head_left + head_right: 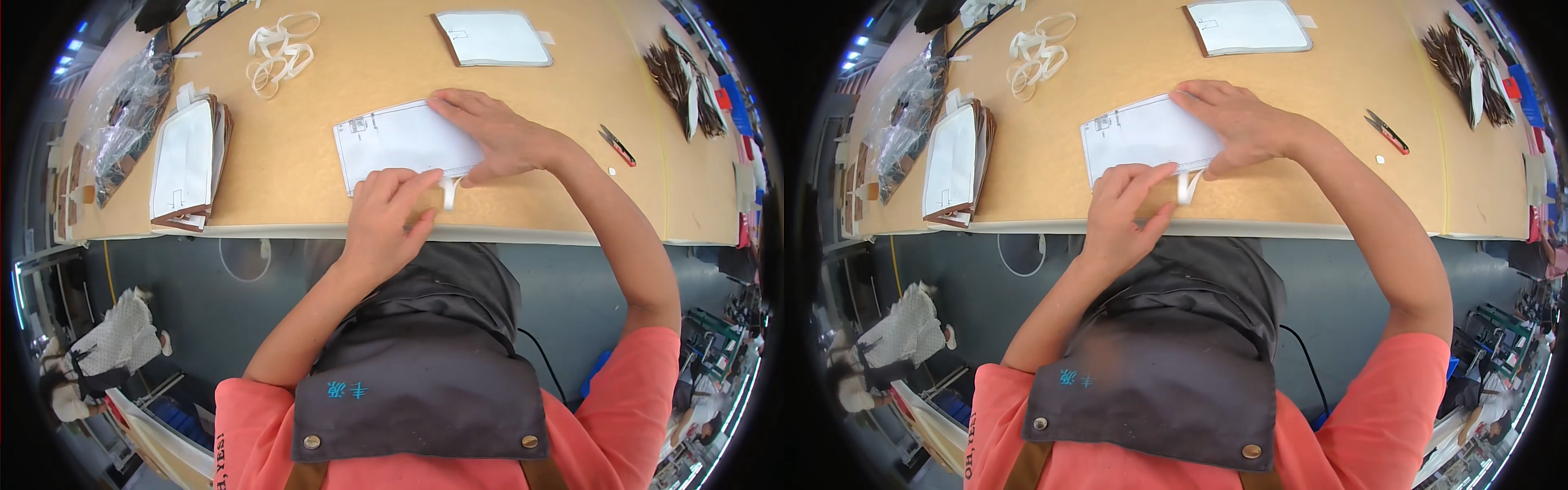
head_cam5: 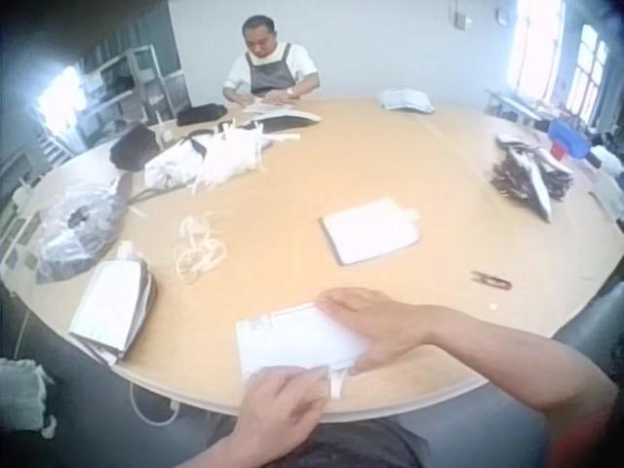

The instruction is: The person assembles face masks by hand at a workbench. They pick up white mask bodies, fold them, and attach white elastic straps to the sides. The person handles the masks one by one, inspecting the layers and ensuring the straps are properly positioned before moving to the next unit.

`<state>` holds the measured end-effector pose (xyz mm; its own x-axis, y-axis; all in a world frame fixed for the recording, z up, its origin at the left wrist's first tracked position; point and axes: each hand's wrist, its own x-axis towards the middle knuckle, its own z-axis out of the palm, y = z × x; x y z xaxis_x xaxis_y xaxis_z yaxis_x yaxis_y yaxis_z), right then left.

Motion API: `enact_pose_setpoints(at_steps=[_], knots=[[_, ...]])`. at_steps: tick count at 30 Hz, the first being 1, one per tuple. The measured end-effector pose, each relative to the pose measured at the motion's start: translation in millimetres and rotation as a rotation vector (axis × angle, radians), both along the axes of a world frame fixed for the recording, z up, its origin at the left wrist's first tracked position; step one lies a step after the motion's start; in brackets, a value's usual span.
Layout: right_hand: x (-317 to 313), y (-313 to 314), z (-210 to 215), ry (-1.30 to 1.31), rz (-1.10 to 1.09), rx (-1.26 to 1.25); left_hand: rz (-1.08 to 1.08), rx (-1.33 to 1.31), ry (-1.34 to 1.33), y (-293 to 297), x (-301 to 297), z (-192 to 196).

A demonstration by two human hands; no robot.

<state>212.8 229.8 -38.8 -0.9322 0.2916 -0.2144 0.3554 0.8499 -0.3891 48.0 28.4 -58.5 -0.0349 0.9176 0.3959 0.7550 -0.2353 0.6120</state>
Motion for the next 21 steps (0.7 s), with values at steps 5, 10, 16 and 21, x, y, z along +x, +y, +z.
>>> enact_pose_setpoints(at_steps=[5,10,16,21], knots=[[1,-1,0,0.026,-0.010,-0.016,-0.022,0.000,-0.083,13,24,-8],[0,0,-3,0.020,0.000,0.013,-0.096,0.044,-0.109,11,28,-13],[-1,1,-5,0.029,0.021,0.007,-0.107,0.052,-0.103,-16,17,4],[-2,-2,-1,-0.009,-0.011,0.005,-0.089,0.119,0.051,-42,-6,13]])
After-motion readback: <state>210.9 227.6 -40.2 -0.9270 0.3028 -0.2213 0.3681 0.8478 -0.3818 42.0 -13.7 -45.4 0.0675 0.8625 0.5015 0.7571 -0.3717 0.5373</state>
